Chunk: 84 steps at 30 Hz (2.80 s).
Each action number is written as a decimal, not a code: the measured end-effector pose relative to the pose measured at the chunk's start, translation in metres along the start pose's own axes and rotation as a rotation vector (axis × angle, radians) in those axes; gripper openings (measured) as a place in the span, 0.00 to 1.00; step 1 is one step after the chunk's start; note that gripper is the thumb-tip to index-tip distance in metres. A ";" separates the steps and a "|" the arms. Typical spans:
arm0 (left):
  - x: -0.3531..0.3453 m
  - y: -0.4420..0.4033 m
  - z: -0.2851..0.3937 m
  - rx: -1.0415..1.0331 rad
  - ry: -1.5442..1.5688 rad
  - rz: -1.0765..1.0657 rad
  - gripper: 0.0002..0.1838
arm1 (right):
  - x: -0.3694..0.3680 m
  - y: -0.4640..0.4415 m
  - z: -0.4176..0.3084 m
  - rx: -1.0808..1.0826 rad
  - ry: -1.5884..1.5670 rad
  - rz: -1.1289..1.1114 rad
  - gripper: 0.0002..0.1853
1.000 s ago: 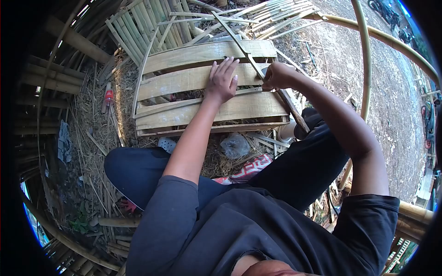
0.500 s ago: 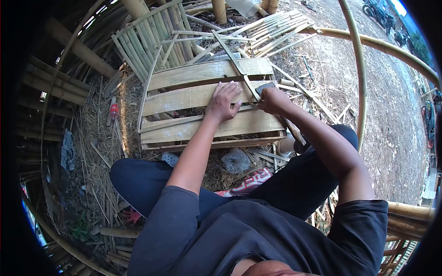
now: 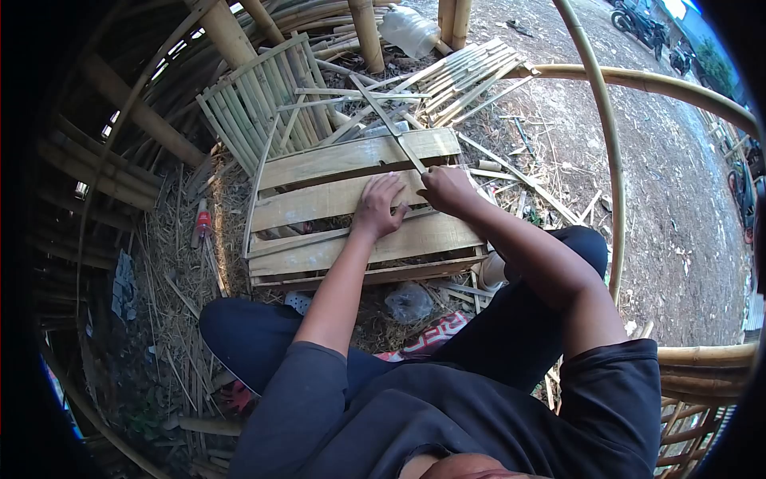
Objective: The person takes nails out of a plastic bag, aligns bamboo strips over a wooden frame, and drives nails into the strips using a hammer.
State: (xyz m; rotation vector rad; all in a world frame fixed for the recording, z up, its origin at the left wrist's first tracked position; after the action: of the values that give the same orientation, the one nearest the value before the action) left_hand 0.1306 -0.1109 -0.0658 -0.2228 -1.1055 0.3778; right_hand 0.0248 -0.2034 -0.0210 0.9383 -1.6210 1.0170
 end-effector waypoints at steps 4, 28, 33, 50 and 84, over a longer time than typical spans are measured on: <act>0.001 0.000 0.007 -0.034 0.005 -0.073 0.28 | -0.041 0.016 -0.015 0.180 0.231 -0.423 0.04; -0.014 0.001 0.012 -0.035 -0.095 -0.265 0.38 | -0.046 0.019 -0.016 0.239 0.327 -0.266 0.06; -0.018 0.003 0.008 -0.027 -0.117 -0.286 0.38 | -0.037 0.023 -0.015 0.197 0.195 -0.194 0.07; -0.019 0.002 0.008 -0.095 -0.130 -0.300 0.28 | -0.050 -0.007 0.006 0.286 0.114 -0.663 0.05; -0.014 0.000 0.011 -0.077 -0.072 -0.208 0.29 | -0.004 0.015 0.019 0.084 -0.083 -0.746 0.12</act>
State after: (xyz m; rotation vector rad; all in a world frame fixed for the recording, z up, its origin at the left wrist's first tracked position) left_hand 0.1148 -0.1169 -0.0721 -0.1607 -1.2034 0.1589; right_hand 0.0055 -0.2149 -0.0307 1.5027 -1.1337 0.5266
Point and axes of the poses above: each hand's wrist, its own y-axis away from the middle knuckle, its own x-axis out of the back of the hand, z = x × y, the point moved 9 cm from there along -y, towards the middle knuckle, and after that the axes turned 5 degrees about x, right-handed, at the moved point
